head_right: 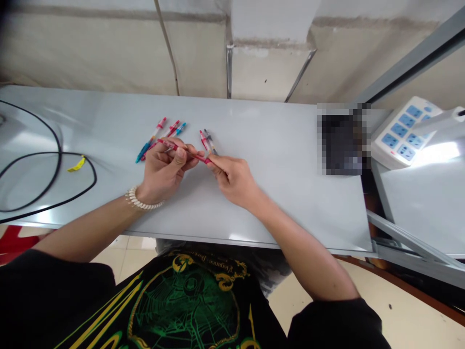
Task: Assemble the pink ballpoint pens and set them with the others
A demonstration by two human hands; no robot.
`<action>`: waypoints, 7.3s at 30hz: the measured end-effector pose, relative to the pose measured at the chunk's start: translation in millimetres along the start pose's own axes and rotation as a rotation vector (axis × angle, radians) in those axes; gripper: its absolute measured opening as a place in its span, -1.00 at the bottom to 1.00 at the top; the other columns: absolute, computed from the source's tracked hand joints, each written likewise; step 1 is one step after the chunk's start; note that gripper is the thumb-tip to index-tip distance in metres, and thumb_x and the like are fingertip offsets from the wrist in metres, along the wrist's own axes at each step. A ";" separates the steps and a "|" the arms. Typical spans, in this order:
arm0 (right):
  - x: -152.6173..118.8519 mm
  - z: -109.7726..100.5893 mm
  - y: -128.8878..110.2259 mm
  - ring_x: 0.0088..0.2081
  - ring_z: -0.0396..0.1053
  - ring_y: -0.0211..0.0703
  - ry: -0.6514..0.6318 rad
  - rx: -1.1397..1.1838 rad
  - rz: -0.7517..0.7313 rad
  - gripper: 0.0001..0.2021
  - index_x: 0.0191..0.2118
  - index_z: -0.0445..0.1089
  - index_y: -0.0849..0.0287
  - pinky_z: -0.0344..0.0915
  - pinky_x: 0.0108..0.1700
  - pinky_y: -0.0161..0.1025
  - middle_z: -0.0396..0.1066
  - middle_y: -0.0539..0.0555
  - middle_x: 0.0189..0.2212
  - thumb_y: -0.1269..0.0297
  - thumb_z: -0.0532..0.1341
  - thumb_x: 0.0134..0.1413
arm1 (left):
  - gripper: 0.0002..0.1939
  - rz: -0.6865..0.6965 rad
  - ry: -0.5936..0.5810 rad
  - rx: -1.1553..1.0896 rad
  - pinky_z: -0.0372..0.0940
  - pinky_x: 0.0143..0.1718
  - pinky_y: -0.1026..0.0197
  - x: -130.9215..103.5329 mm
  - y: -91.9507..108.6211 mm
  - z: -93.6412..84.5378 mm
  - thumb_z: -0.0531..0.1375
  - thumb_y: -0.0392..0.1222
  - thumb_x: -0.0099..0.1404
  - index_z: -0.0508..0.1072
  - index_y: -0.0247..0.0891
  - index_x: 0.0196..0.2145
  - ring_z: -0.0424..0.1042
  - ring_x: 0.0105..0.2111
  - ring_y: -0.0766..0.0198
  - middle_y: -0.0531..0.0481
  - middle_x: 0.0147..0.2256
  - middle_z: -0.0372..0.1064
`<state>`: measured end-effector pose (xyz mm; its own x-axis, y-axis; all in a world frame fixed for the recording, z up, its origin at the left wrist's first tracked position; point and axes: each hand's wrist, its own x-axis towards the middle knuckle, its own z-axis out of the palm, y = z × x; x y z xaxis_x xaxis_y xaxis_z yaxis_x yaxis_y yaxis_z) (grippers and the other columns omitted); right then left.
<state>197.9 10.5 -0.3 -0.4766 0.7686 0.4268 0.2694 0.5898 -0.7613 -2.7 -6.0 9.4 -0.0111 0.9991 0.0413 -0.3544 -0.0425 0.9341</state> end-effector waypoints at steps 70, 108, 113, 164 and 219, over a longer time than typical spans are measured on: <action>2.4 1.3 -16.0 -0.24 0.50 -0.11 0.194 -0.900 -0.821 -0.88 -0.09 0.58 0.31 0.55 -0.30 -0.18 0.62 0.19 -0.21 0.51 0.28 0.36 | -0.55 -0.322 0.297 -0.123 0.36 -0.54 0.52 4.4 6.1 12.2 0.66 -0.09 -0.03 0.47 -0.30 -0.61 0.45 -0.57 0.49 0.04 -0.54 0.52; -2.5 -2.2 4.2 -0.29 0.42 -0.26 0.310 -0.503 -0.244 -0.53 0.17 0.54 0.04 0.35 -0.26 -0.29 0.47 0.05 -0.22 0.59 0.03 0.40 | -0.73 -0.182 0.344 -0.199 0.42 -0.38 0.65 18.9 12.3 0.2 0.39 -0.14 0.44 0.59 -0.28 -0.42 0.58 -0.39 0.51 0.05 -0.40 0.53; -3.6 -1.0 2.4 -0.29 0.43 -0.27 0.308 -0.484 -0.288 -0.53 0.17 0.54 0.07 0.37 -0.27 -0.31 0.50 0.06 -0.21 0.60 0.05 0.38 | -0.76 -0.194 0.318 -0.186 0.46 -0.33 0.57 16.5 12.2 0.6 0.37 -0.09 0.46 0.60 -0.27 -0.35 0.59 -0.36 0.46 0.03 -0.36 0.55; -4.9 11.6 2.2 -0.13 0.56 -0.13 0.228 -0.155 -0.088 -0.66 0.24 0.24 0.13 0.59 -0.09 -0.13 0.45 0.22 0.06 0.13 0.17 0.50 | -0.68 -0.104 0.241 -0.047 0.53 -0.14 0.34 7.1 -5.3 3.8 0.48 -0.12 0.33 0.37 -0.19 -0.29 0.67 -0.23 0.33 0.05 -0.30 0.63; -3.9 -2.4 -15.7 -0.44 0.25 -0.23 -0.108 -0.387 0.017 -0.56 -0.09 0.54 0.21 0.05 -0.35 -0.21 0.51 0.06 -0.39 0.12 -0.05 0.58 | -0.70 0.045 0.129 0.014 0.43 -0.45 0.32 10.4 -8.6 -3.6 0.39 0.10 0.40 0.45 -0.12 -0.21 0.54 -0.45 0.34 0.06 -0.34 0.52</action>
<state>197.5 -1.1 11.2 -0.5492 0.7605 0.3464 0.5630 0.6430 -0.5191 -3.1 4.8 0.5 -0.1466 0.9885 0.0379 -0.3375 -0.0860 0.9374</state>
